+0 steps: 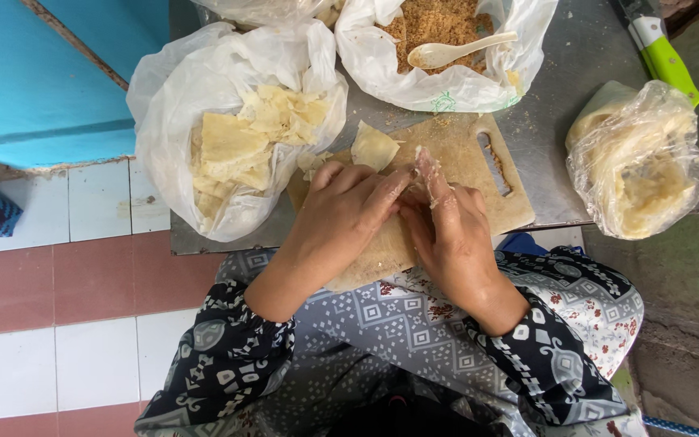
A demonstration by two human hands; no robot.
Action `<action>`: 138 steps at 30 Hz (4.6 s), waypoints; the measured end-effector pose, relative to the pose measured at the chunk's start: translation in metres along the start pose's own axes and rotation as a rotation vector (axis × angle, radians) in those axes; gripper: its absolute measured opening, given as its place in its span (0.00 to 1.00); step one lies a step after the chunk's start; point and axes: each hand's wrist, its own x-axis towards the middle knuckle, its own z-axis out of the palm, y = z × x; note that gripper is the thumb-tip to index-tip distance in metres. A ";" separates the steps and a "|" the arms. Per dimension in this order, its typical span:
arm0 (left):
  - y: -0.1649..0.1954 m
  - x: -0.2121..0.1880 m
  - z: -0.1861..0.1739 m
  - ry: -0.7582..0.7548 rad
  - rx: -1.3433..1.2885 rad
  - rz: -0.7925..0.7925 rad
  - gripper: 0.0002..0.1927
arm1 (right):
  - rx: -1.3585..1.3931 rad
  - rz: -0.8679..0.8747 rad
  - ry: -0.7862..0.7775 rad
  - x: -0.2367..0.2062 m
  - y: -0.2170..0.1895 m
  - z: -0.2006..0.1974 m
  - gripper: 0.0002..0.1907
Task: The person sits on the floor with a cutting board on their lap, takes thin dough wrappers from a plastic bag, spoons brown sugar filling onto a wrapper, and folds and pinches the wrapper closed, setting finished parcels aside while pulling new wrappers from the bag.
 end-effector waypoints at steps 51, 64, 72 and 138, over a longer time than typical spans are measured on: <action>0.079 -0.035 -0.161 0.759 -0.307 -0.676 0.16 | 0.243 -0.015 -0.266 0.081 0.007 -0.004 0.44; 0.086 -0.064 0.005 0.447 -1.035 -0.695 0.19 | 1.122 0.509 -0.006 -0.010 -0.023 -0.010 0.45; 0.112 -0.068 0.013 0.495 -1.144 -0.749 0.18 | 1.334 0.505 -0.065 -0.021 -0.045 -0.034 0.50; 0.049 -0.017 -0.011 0.191 -0.247 -0.676 0.05 | 0.062 0.030 -0.184 0.098 -0.020 -0.001 0.24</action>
